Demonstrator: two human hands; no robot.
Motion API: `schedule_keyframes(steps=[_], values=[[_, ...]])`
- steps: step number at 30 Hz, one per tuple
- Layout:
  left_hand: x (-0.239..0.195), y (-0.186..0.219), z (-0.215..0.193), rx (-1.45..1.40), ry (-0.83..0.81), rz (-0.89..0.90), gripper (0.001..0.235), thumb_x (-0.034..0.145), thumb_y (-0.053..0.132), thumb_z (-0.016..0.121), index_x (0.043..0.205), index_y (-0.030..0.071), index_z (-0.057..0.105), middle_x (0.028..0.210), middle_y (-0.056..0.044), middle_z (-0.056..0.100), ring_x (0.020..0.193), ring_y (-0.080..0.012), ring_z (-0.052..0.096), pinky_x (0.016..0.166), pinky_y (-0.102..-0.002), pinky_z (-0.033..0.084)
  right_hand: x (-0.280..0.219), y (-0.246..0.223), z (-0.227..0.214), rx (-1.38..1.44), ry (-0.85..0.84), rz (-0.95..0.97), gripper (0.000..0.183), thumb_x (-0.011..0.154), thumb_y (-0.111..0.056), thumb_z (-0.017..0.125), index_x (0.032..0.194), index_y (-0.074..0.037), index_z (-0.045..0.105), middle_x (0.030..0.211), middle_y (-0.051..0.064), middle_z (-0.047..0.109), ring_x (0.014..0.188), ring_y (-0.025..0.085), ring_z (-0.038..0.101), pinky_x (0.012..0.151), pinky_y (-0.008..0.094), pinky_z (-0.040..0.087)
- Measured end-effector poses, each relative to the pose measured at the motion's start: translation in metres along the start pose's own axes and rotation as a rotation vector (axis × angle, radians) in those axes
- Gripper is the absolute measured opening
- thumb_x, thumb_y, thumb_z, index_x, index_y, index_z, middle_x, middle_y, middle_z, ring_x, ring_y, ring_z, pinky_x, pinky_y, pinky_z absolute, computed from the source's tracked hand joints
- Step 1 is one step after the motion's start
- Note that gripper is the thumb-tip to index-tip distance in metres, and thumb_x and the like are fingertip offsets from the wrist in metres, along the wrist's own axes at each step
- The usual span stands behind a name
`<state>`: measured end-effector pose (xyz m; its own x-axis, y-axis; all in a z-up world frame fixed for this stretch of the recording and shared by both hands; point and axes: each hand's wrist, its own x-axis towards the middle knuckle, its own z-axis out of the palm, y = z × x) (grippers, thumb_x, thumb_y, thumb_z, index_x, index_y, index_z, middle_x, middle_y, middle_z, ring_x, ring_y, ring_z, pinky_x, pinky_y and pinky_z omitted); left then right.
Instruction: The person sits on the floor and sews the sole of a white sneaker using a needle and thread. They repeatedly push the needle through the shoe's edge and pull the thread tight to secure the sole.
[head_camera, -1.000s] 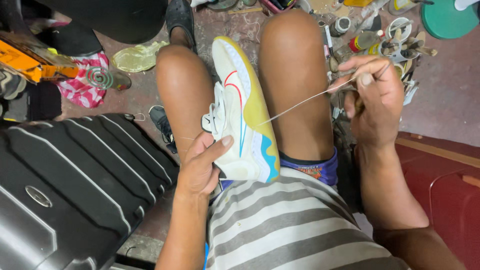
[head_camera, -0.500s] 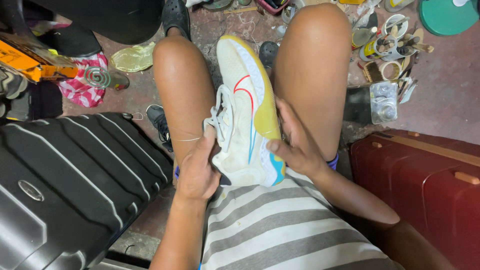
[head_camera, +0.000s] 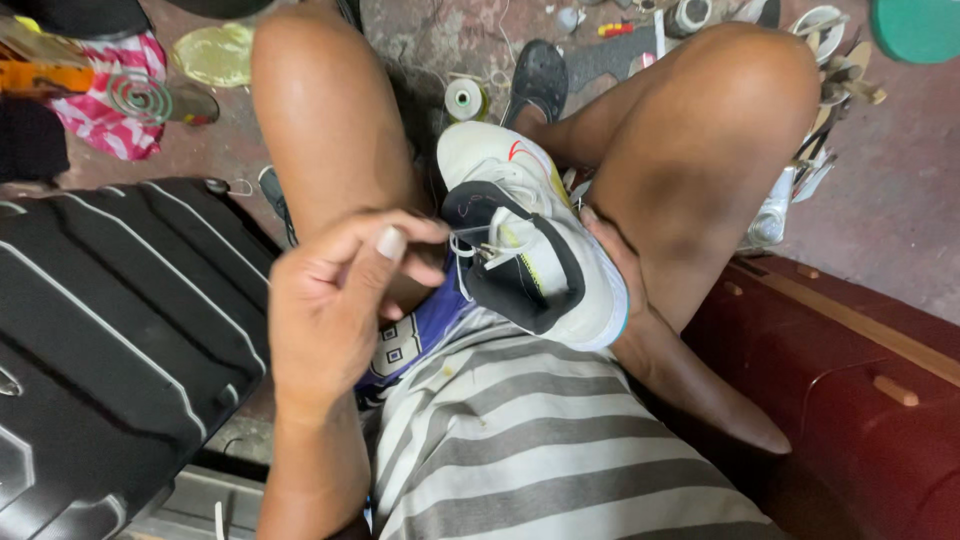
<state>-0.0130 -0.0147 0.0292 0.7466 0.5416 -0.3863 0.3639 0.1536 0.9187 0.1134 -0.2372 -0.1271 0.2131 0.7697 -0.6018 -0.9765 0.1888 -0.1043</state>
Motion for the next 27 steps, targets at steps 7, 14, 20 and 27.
schedule_keyframes(steps=[7, 14, 20, 27], values=[[0.032, 0.021, 0.005, 0.433, 0.377, 0.211, 0.005, 0.101, 0.002, 0.065, 0.103, 0.000, 0.069, 0.122, -0.010, 0.064, 0.093, -0.0150, 0.070, 0.078, -0.026, 0.058, 0.006, -0.017, 0.008, 0.122, -0.033, 0.025, 0.048, 0.102, -0.026, 0.057, 0.142, 0.000, 0.051, 0.132, 0.018, 0.062, 0.118, 0.030, 0.061, 0.102, 0.046, 0.051], [0.049, 0.019, 0.025, 0.656, 0.367, 0.470, 0.013, 0.103, -0.005, 0.072, 0.114, -0.001, 0.067, 0.123, -0.015, 0.062, 0.113, -0.0225, 0.065, 0.096, -0.030, 0.054, 0.018, -0.020, 0.017, 0.214, -0.055, -0.031, 0.043, 0.103, -0.022, 0.055, 0.141, -0.002, 0.053, 0.131, 0.019, 0.062, 0.115, 0.032, 0.063, 0.097, 0.047, 0.056], [0.063, 0.024, 0.042, 0.580, 0.159, 0.491, 0.023, 0.097, 0.003, 0.071, 0.119, 0.000, 0.066, 0.121, -0.017, 0.066, 0.114, -0.0298, 0.066, 0.101, -0.036, 0.052, 0.018, -0.019, 0.019, 0.108, 0.017, -0.074, 0.038, 0.105, -0.018, 0.053, 0.140, -0.003, 0.054, 0.130, 0.020, 0.063, 0.113, 0.033, 0.064, 0.093, 0.049, 0.059], [0.093, 0.018, 0.018, 0.709, -0.073, 0.469, 0.022, 0.088, 0.015, 0.081, 0.108, 0.009, 0.075, 0.108, -0.006, 0.072, 0.100, -0.0299, 0.064, 0.088, -0.042, 0.048, 0.034, -0.002, 0.021, -0.049, 0.104, -0.114, 0.045, 0.106, -0.028, 0.046, 0.144, -0.004, 0.052, 0.137, 0.016, 0.063, 0.124, 0.028, 0.063, 0.110, 0.047, 0.050]])
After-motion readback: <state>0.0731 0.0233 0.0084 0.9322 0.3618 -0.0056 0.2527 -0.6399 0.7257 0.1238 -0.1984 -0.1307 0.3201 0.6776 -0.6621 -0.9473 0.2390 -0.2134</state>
